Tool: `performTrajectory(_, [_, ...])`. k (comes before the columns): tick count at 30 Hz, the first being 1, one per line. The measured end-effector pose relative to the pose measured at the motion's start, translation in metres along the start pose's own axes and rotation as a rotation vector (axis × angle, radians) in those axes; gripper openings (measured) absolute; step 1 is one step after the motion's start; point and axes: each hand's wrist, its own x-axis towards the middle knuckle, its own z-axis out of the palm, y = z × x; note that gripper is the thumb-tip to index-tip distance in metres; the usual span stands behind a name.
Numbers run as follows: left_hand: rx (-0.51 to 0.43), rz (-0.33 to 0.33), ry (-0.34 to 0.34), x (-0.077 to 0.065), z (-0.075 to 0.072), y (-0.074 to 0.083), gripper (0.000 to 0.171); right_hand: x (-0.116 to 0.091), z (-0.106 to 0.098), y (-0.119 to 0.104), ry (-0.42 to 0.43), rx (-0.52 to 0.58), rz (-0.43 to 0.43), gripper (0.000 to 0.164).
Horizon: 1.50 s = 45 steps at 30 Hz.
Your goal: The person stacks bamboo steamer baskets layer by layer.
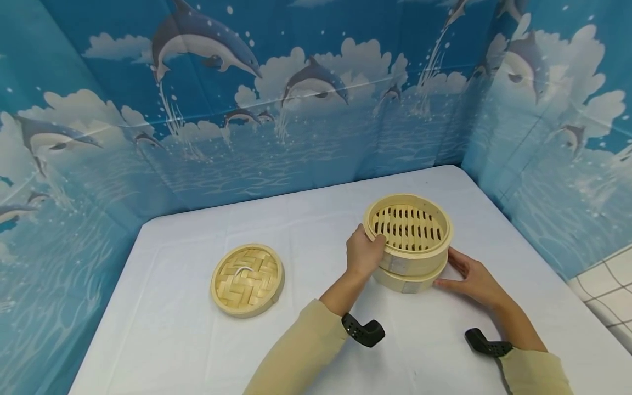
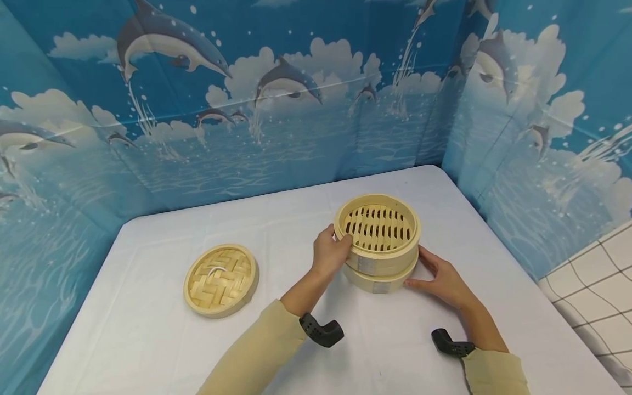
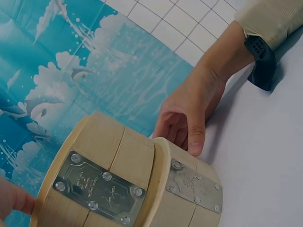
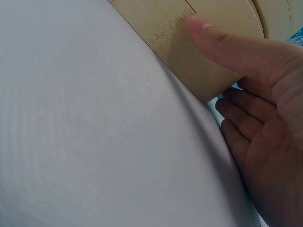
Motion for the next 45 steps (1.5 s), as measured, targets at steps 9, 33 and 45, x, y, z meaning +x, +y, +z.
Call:
performTrajectory(9, [0.037,0.078,-0.004,-0.002,0.001,0.003,0.033,0.002,-0.002,-0.004,0.020,0.036,-0.058,0.084])
performTrajectory(33, [-0.008,-0.132,-0.250,0.031,-0.025,-0.020,0.043,0.000,0.005,-0.005,0.009,0.031,0.026,0.085])
performTrajectory(45, [0.009,0.006,-0.169,0.022,-0.017,-0.023,0.035,-0.001,0.002,-0.004,0.025,0.035,-0.013,0.086])
